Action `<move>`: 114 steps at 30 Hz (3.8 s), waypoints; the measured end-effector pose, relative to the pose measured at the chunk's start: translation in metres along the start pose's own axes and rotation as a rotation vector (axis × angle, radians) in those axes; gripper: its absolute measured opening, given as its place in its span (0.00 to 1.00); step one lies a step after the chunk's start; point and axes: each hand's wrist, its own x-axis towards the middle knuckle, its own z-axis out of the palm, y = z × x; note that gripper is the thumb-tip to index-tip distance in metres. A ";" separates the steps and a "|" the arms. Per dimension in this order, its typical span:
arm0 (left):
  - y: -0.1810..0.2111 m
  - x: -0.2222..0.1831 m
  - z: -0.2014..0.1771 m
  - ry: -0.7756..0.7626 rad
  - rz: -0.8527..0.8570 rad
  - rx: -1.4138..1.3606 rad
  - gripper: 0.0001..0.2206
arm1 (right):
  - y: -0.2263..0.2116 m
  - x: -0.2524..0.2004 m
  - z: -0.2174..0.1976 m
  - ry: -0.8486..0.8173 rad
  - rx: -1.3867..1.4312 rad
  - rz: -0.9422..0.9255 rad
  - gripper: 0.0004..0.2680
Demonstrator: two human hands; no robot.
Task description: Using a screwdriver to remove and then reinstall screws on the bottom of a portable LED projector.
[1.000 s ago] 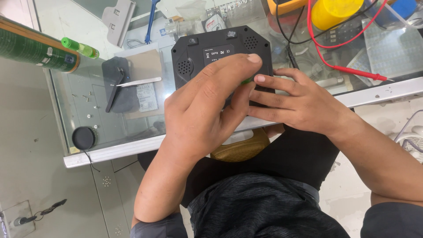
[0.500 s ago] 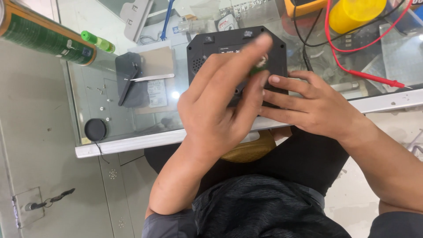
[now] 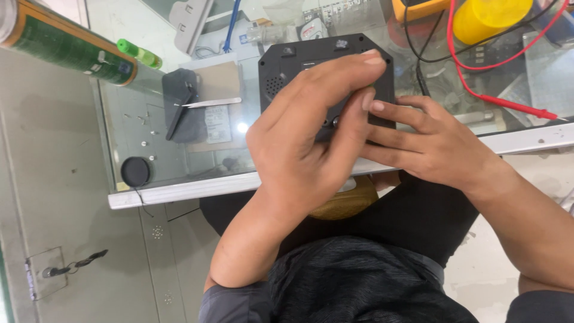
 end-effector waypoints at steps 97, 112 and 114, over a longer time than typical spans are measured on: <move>-0.159 -0.082 -0.199 -0.090 -0.476 1.038 0.07 | 0.009 -0.045 0.036 0.057 0.009 0.025 0.14; -0.157 -0.081 -0.224 -0.009 -0.705 1.029 0.20 | 0.012 -0.053 0.039 0.008 0.027 0.039 0.17; -0.148 -0.076 -0.249 0.201 -0.630 0.998 0.07 | 0.012 -0.053 0.040 0.028 0.051 0.036 0.17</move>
